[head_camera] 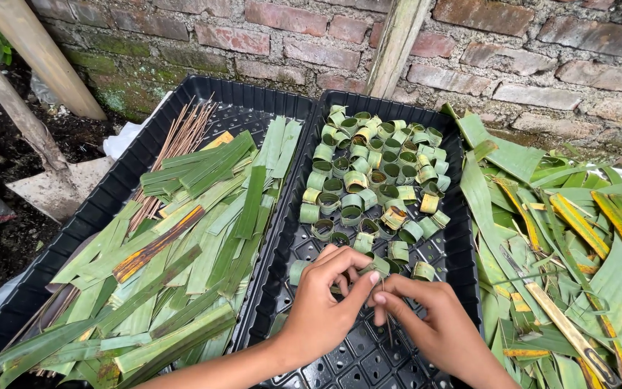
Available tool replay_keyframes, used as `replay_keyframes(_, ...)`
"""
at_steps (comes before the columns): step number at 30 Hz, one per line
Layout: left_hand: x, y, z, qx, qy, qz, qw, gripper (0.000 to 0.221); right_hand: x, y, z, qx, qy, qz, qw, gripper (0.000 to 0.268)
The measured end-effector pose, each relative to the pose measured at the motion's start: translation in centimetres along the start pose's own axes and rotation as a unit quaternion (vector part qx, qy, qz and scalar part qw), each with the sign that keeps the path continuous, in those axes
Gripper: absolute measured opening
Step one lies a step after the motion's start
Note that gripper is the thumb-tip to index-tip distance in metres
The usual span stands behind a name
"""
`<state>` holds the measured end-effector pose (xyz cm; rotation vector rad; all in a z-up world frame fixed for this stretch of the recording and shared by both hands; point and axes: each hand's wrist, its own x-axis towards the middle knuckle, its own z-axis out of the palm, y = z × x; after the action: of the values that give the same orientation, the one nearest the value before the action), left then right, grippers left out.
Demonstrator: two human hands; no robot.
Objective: Rolling long strips of green leaves into small cylindrical shapes and arranging them in a plastic tray.
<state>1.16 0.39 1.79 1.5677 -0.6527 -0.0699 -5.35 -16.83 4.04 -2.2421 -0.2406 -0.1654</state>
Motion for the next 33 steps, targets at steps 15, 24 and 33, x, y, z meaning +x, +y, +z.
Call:
replay_keyframes(15, 0.7, -0.4, -0.8, 0.123, -0.091, -0.076, 0.985, 0.006, -1.3, 2.9, -1.4, -0.095, 0.01, 0.142, 0.985, 0.036)
replay_keyframes(24, 0.1, -1.4, -0.5, 0.272, -0.24, 0.04, 0.931, 0.029, -4.8, 7.3, -0.1, -0.356, -0.172, 0.026, 0.918, 0.029)
replay_keyframes(33, -1.1, 0.6, -3.4, 0.307, -0.247, 0.132, 0.91, 0.061, -6.2, 7.6, -1.5, -0.379, -0.182, 0.045, 0.906, 0.027)
